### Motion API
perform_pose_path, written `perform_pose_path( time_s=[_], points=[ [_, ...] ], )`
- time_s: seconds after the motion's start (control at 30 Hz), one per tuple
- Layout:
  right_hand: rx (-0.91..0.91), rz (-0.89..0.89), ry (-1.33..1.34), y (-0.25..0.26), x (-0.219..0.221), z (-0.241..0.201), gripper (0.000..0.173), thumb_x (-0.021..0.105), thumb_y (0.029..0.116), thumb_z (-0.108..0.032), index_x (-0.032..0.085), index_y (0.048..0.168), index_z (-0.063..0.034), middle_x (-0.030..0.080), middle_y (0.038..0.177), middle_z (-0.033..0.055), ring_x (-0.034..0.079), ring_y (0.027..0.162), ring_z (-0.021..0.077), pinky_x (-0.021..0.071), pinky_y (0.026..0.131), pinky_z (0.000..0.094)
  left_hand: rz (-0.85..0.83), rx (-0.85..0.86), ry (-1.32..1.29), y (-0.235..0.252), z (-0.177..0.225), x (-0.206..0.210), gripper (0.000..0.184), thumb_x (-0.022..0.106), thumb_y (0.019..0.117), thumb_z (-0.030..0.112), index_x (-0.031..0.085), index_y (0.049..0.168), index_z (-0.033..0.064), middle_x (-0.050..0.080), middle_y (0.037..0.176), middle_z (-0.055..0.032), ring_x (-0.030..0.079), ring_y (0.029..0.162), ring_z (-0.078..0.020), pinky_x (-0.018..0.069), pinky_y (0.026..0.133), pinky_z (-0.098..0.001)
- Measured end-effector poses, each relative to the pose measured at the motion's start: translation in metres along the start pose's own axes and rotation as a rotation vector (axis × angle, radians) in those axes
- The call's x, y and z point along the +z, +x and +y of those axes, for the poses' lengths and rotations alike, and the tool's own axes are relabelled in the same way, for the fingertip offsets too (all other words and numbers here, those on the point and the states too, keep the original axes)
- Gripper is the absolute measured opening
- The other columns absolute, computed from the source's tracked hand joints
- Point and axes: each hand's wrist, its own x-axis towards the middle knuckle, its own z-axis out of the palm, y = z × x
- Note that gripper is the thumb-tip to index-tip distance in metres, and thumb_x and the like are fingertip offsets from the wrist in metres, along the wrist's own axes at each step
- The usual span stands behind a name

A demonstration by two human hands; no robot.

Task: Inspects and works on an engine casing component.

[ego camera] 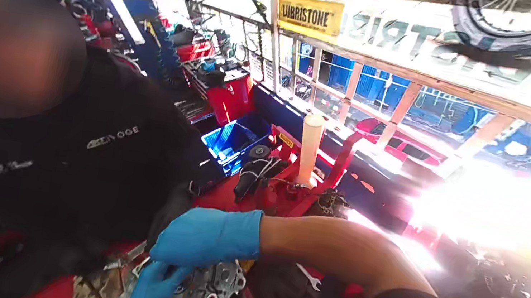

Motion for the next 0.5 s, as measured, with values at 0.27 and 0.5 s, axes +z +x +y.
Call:
perform_pose_path(
  time_s=[0.27,0.5],
  points=[
    [0.035,0.034,0.026,-0.004,0.005,-0.002,0.011,0.071,0.0888,-0.005,0.073,0.100,-0.0056,0.071,0.093,0.0119,0.069,0.088,0.0307,0.0541,0.072,0.0524,-0.021,0.019,-0.049,0.004,-0.018,-0.004,0.026,0.074,0.0924,0.012,0.069,0.113,-0.0036,0.074,0.110,-0.0085,0.069,0.105,-0.0089,0.0556,0.099,-0.0306],
    [0.022,0.093,0.000,-0.002,0.017,-0.002,0.012,0.070,0.0926,-0.014,0.072,0.086,-0.0046,0.070,0.086,0.0113,0.068,0.083,0.0298,0.0528,0.068,0.0514,0.002,0.000,-0.090,0.001,-0.020,-0.003,0.027,0.076,0.0909,0.009,0.069,0.114,-0.0039,0.074,0.109,-0.0083,0.070,0.104,-0.0113,0.0570,0.098,-0.0333]
  ],
)
